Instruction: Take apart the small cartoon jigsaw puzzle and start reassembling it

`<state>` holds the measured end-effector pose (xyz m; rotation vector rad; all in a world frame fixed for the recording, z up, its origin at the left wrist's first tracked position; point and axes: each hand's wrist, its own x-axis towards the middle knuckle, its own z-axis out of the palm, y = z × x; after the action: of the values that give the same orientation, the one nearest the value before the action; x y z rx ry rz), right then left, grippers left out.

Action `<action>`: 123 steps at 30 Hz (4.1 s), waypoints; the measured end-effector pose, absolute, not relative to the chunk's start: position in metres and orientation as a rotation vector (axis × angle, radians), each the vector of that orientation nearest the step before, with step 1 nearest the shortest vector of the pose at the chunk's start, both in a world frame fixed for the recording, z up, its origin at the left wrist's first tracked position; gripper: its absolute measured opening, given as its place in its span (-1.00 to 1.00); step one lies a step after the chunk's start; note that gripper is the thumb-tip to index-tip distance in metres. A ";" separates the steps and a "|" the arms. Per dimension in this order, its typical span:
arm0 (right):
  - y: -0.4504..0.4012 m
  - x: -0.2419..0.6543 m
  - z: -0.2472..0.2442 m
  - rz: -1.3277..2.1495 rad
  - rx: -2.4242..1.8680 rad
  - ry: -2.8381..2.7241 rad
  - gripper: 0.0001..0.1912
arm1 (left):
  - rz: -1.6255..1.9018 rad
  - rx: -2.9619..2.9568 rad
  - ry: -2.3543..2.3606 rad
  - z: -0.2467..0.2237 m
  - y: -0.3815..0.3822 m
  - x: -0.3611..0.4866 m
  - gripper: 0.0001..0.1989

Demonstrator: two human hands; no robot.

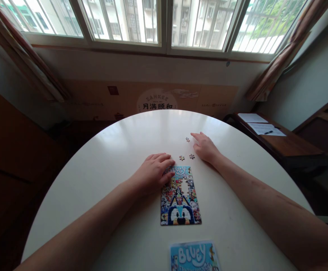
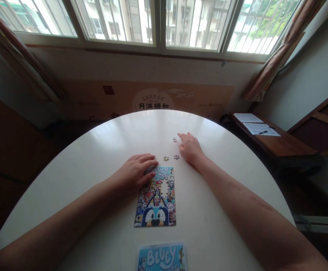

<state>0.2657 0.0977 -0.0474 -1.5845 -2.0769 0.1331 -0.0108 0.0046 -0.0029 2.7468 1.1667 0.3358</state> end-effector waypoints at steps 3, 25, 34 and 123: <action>0.097 0.266 -0.047 0.130 -1.582 -2.084 -0.35 | 0.327 2.728 1.181 -0.001 0.004 -0.011 -0.64; 0.091 0.262 -0.038 0.042 -1.538 -2.119 -0.55 | 0.305 2.722 1.177 -0.003 0.005 -0.013 -0.61; 0.080 0.270 -0.007 0.142 -1.633 -2.239 -0.83 | 0.313 2.726 1.146 -0.003 0.005 -0.013 -0.60; -0.036 0.236 0.012 0.903 -1.412 -2.203 -0.87 | 0.310 2.590 1.043 0.005 -0.005 0.013 -0.65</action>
<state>0.2360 -0.0359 0.0115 -1.4116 -2.2033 0.9035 0.0129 -0.0049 0.0052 2.5898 1.0432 0.3100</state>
